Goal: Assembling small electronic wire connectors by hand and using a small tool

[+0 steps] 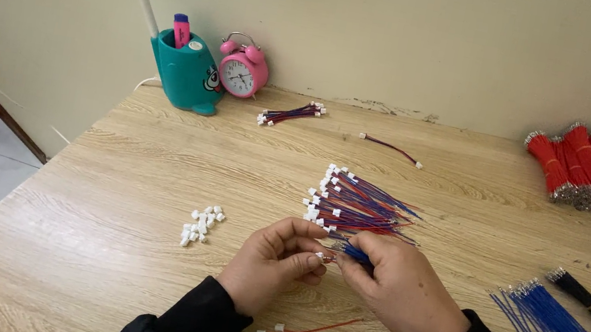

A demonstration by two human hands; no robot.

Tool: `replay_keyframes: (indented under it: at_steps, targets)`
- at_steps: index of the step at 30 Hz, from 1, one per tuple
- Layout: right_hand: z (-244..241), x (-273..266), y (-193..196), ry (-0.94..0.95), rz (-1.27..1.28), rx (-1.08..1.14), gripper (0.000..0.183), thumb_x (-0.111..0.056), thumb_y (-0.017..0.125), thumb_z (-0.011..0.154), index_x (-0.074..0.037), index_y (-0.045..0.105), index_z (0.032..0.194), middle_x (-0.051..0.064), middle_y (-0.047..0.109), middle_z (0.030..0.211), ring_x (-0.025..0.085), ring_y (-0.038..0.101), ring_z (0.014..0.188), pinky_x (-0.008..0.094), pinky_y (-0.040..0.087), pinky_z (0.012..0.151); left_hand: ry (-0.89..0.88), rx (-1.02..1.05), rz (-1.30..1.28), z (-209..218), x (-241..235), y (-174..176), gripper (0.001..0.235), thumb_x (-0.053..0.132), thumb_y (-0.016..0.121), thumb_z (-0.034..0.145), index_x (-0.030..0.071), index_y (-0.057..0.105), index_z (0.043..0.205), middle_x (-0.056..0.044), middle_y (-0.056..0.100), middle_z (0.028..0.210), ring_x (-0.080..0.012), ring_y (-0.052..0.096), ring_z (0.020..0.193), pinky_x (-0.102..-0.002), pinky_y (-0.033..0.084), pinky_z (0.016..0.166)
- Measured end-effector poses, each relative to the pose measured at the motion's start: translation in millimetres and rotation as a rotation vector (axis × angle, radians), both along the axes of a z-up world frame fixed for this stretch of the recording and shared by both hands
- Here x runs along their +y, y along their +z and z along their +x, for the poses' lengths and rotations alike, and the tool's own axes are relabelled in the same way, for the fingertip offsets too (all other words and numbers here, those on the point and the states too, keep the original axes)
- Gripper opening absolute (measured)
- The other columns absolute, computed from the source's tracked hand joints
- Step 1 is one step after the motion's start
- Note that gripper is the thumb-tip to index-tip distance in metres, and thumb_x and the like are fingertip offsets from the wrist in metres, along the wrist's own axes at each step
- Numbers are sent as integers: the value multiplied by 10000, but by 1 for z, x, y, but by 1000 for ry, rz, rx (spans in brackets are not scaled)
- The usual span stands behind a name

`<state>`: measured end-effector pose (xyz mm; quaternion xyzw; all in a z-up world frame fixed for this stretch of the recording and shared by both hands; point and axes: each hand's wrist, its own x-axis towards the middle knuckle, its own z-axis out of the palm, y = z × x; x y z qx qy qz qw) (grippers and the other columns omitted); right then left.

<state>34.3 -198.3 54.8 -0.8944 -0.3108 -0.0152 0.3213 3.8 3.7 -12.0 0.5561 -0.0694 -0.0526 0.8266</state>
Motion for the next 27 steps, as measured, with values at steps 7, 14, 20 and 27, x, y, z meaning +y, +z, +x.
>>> replay_keyframes:
  at_steps: [7, 14, 20, 27]
  targets:
    - [0, 0, -3, -10, 11, -5, 328, -292, 662, 873, -137, 482, 647, -5, 561, 588, 153, 494, 578, 334, 371, 568, -12, -26, 7, -1, 1, 2, 301, -30, 663, 865, 31, 584, 1149, -124, 698, 891, -186, 679, 760, -293, 579, 705]
    - [-3, 2, -5, -27, -72, -44, 237, -310, 626, 863, -155, 526, 714, 20, 617, 645, 221, 561, 598, 379, 394, 586, 14, -48, 68, 2, -2, -4, 301, -36, 678, 854, 50, 593, 1130, -117, 716, 882, -160, 666, 742, -262, 555, 692]
    - [-8, 6, 1, -35, -82, 18, 295, -327, 612, 897, -146, 489, 699, 0, 587, 646, 185, 529, 588, 360, 378, 580, 37, -25, 99, -3, -6, 5, 275, -55, 669, 857, 43, 617, 1109, -108, 706, 844, -156, 669, 738, -264, 569, 713]
    - [1, 5, -13, -34, -61, 45, 298, -366, 594, 913, -154, 519, 718, 15, 611, 659, 187, 562, 606, 365, 393, 598, 56, -123, 134, 5, -9, -7, 275, -93, 627, 872, 58, 604, 1101, -77, 670, 804, -106, 617, 713, -215, 509, 674]
